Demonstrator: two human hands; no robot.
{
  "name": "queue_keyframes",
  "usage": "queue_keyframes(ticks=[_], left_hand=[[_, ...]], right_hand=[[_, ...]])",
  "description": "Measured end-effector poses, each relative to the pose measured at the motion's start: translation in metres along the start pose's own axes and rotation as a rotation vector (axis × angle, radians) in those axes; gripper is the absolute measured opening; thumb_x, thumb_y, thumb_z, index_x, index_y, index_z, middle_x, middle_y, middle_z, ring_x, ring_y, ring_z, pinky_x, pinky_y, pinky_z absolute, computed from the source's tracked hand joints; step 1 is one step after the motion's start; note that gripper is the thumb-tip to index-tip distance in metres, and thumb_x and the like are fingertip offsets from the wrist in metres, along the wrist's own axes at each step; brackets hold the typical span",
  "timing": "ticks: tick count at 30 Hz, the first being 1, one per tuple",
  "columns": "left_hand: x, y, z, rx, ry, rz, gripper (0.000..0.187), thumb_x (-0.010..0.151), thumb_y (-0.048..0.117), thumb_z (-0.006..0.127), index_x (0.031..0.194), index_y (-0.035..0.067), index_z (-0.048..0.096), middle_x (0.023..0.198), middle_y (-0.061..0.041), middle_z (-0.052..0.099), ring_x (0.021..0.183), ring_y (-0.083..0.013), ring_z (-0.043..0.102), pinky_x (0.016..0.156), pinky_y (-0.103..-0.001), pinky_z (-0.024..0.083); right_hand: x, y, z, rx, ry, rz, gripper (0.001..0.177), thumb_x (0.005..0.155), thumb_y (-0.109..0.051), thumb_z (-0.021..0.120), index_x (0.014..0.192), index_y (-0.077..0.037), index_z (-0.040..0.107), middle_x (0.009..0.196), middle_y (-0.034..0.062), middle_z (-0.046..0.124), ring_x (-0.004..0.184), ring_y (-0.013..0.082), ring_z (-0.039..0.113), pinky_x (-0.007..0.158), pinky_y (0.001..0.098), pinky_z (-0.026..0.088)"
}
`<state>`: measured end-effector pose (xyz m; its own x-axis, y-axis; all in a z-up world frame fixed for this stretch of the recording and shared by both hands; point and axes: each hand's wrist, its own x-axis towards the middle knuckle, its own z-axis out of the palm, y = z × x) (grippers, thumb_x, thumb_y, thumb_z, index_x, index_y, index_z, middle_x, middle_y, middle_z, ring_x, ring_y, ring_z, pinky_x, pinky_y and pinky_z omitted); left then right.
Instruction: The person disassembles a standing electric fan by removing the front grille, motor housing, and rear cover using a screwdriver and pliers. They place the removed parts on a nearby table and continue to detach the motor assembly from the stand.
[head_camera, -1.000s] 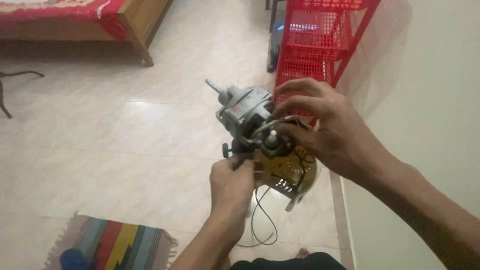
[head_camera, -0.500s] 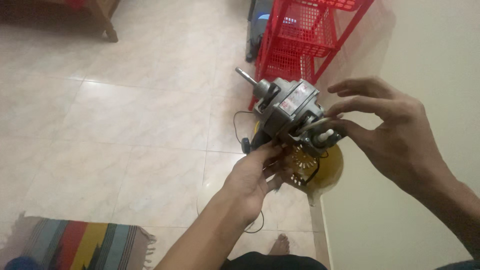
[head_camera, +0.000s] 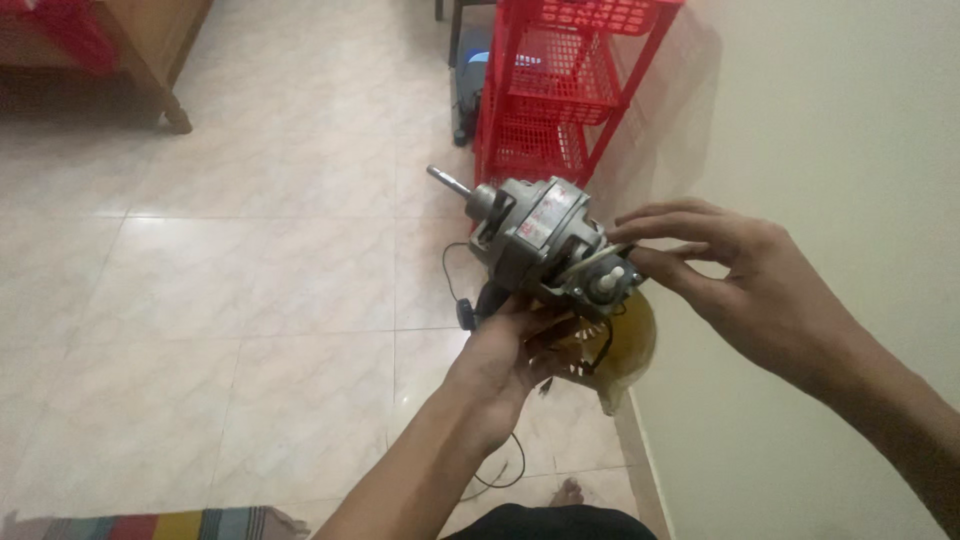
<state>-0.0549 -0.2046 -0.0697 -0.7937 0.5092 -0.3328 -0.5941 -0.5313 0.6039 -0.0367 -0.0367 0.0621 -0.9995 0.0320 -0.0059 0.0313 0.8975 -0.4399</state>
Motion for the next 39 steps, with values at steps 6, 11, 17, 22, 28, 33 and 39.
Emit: queue_keyframes(ticks=[6, 11, 17, 22, 28, 33, 39], left_hand=[[0.012, -0.006, 0.002, -0.044, 0.001, 0.006, 0.032, 0.098, 0.014, 0.048, 0.127, 0.013, 0.061, 0.112, -0.006, 0.071, 0.097, -0.0183, 0.067, 0.083, -0.039, 0.056], [0.018, -0.006, 0.002, -0.07, 0.057, -0.024, 0.03, 0.098, 0.017, 0.048, 0.124, 0.014, 0.062, 0.112, -0.006, 0.07, 0.097, -0.019, 0.067, 0.084, -0.038, 0.055], [0.026, -0.011, 0.001, -0.107, 0.079, -0.027, 0.03, 0.096, 0.011, 0.048, 0.123, 0.008, 0.062, 0.112, -0.011, 0.071, 0.098, -0.0228, 0.068, 0.083, -0.039, 0.054], [0.032, -0.016, -0.001, -0.093, 0.118, 0.003, 0.031, 0.097, 0.011, 0.048, 0.124, 0.001, 0.061, 0.113, -0.014, 0.069, 0.101, -0.0236, 0.066, 0.087, -0.04, 0.057], [0.035, -0.018, 0.003, -0.126, 0.236, 0.012, 0.031, 0.098, 0.015, 0.048, 0.124, 0.006, 0.061, 0.113, -0.013, 0.067, 0.1, -0.023, 0.065, 0.086, -0.042, 0.057], [0.031, -0.016, 0.011, -0.161, 0.311, 0.023, 0.031, 0.098, 0.02, 0.047, 0.12, 0.005, 0.061, 0.112, -0.013, 0.068, 0.101, -0.0243, 0.066, 0.091, -0.044, 0.057], [0.024, -0.012, 0.015, -0.16, 0.288, 0.028, 0.029, 0.097, 0.015, 0.048, 0.121, 0.007, 0.063, 0.113, -0.012, 0.068, 0.103, -0.022, 0.065, 0.094, -0.044, 0.056]], right_hand=[[-0.007, 0.01, 0.0, 0.154, -0.003, -0.018, 0.035, 0.093, -0.024, 0.061, 0.126, -0.022, 0.074, 0.129, 0.0015, 0.072, 0.119, 0.0226, 0.069, 0.102, 0.0425, 0.057], [-0.005, 0.017, 0.001, 0.221, -0.002, -0.054, 0.036, 0.091, -0.018, 0.059, 0.124, -0.021, 0.074, 0.135, 0.0002, 0.069, 0.122, 0.0208, 0.068, 0.099, 0.0412, 0.052], [-0.008, 0.031, 0.005, 0.333, 0.018, -0.129, 0.036, 0.091, -0.011, 0.057, 0.122, -0.019, 0.074, 0.138, 0.0013, 0.067, 0.122, 0.0219, 0.065, 0.1, 0.0396, 0.052], [-0.015, 0.043, 0.015, 0.414, 0.01, -0.164, 0.04, 0.095, -0.007, 0.057, 0.13, -0.019, 0.072, 0.151, 0.0015, 0.059, 0.131, 0.0257, 0.058, 0.104, 0.0416, 0.048], [-0.026, 0.05, 0.023, 0.42, 0.1, -0.377, 0.048, 0.095, -0.003, 0.057, 0.14, -0.016, 0.065, 0.158, 0.0069, 0.051, 0.146, 0.0313, 0.046, 0.11, 0.0456, 0.037], [-0.021, 0.057, 0.017, 0.437, 0.066, -0.377, 0.051, 0.093, -0.004, 0.059, 0.142, -0.017, 0.064, 0.155, 0.0052, 0.055, 0.144, 0.0272, 0.051, 0.114, 0.0446, 0.035], [-0.005, 0.051, 0.011, 0.536, 0.092, -0.136, 0.032, 0.095, -0.016, 0.06, 0.124, -0.015, 0.072, 0.115, 0.0056, 0.08, 0.102, 0.0208, 0.074, 0.095, 0.0368, 0.057]])
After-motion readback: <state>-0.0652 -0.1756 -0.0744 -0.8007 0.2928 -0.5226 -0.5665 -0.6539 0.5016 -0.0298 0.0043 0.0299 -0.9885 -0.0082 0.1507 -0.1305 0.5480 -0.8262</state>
